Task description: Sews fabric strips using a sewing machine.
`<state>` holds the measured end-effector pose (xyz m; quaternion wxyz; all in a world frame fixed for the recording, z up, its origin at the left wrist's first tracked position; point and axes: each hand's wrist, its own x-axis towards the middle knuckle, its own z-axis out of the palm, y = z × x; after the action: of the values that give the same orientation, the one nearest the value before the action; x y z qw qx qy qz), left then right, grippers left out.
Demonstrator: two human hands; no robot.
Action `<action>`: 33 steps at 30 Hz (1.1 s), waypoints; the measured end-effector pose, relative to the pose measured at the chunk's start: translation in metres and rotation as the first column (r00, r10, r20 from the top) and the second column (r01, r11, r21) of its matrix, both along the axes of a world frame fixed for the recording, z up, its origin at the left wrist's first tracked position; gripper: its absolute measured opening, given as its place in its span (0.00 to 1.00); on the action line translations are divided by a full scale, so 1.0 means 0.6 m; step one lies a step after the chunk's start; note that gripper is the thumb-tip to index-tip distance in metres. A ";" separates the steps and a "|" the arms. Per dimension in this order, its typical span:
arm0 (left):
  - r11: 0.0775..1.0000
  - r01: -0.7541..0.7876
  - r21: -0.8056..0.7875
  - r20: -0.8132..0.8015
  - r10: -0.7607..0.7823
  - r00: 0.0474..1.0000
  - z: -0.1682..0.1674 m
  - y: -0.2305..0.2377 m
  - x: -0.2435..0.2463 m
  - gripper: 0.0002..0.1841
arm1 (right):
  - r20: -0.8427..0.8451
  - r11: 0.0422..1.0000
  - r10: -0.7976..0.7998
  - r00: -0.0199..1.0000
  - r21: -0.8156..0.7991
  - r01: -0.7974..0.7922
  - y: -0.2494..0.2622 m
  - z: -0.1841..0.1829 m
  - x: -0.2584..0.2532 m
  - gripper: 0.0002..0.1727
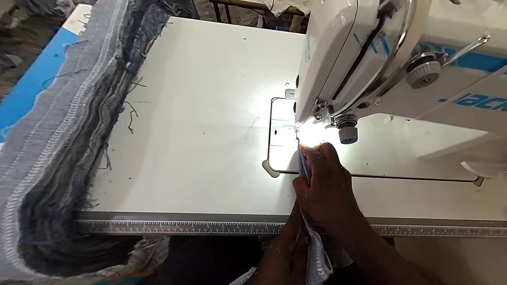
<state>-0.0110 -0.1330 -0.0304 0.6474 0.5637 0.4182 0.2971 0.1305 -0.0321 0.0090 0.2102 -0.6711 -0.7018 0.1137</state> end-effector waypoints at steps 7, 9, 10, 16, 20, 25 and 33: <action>0.997 -0.043 -0.071 -0.004 0.043 0.999 0.009 0.002 0.000 0.33 | 0.005 1.000 -0.004 1.000 0.010 0.004 0.000 0.001 0.000 0.31; 0.997 -0.040 -0.063 0.022 0.041 0.999 0.005 0.001 0.002 0.33 | 0.004 1.000 -0.005 1.000 0.012 0.005 0.000 0.000 0.000 0.31; 0.999 -0.027 -0.046 0.030 0.028 0.999 0.002 0.000 0.001 0.33 | 0.008 1.000 -0.008 1.000 0.006 0.008 0.000 0.001 0.000 0.32; 1.000 0.002 -0.006 -0.041 -0.002 0.999 0.002 -0.001 -0.001 0.33 | 0.017 1.000 -0.007 1.000 0.012 0.006 -0.002 -0.001 -0.002 0.32; 1.000 0.007 0.000 -0.005 -0.007 1.000 0.000 0.001 -0.002 0.32 | 0.009 1.000 -0.002 1.000 0.018 0.002 -0.002 -0.001 0.000 0.30; 1.000 -0.011 0.007 0.020 0.011 1.000 -0.002 -0.001 0.000 0.33 | 0.015 0.999 -0.001 1.000 0.037 0.000 -0.002 -0.003 0.001 0.31; 1.000 -0.015 0.014 0.039 0.015 0.999 -0.005 0.000 0.000 0.33 | 0.022 1.000 -0.003 1.000 0.023 0.003 -0.002 -0.002 0.000 0.31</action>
<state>-0.0108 -0.1330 -0.0333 0.6492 0.5591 0.4076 0.3159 0.1303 -0.0335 0.0079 0.2102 -0.6709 -0.7043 0.0981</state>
